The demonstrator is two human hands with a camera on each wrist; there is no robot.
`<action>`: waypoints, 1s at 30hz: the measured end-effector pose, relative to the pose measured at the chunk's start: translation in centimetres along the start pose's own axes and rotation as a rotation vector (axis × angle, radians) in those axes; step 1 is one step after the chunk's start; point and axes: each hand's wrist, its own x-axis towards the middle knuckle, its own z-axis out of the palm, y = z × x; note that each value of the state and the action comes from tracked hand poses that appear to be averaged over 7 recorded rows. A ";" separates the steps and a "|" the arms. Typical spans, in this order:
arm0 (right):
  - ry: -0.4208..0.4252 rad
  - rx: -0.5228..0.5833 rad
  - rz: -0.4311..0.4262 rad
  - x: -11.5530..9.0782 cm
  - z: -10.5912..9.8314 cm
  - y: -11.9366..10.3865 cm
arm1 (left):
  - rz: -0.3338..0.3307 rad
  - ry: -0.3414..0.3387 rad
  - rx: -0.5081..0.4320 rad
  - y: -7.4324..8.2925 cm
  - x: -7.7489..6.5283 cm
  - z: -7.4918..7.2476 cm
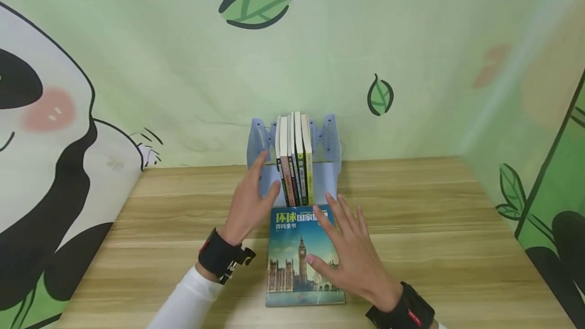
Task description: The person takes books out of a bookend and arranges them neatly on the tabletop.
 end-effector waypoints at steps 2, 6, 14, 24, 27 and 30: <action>0.001 -0.001 -0.003 0.0 0.0 0.0 | -0.010 0.017 -0.009 0.1 0.3 0.1; 0.004 -0.006 -0.006 0.0 0.0 0.0 | -0.008 0.044 -0.025 0.3 0.9 0.4; 0.004 0.006 0.000 0.0 0.1 0.0 | -0.013 0.071 -0.030 0.3 1.7 0.8; 0.035 0.004 -0.020 -0.1 0.4 0.3 | -0.008 0.100 0.014 0.0 2.3 1.4; 0.036 0.002 -0.024 -0.1 0.4 0.3 | -0.008 0.105 0.023 0.0 2.4 1.6; 0.037 0.006 -0.024 -0.1 0.4 0.3 | -0.004 0.109 0.035 0.0 2.6 1.7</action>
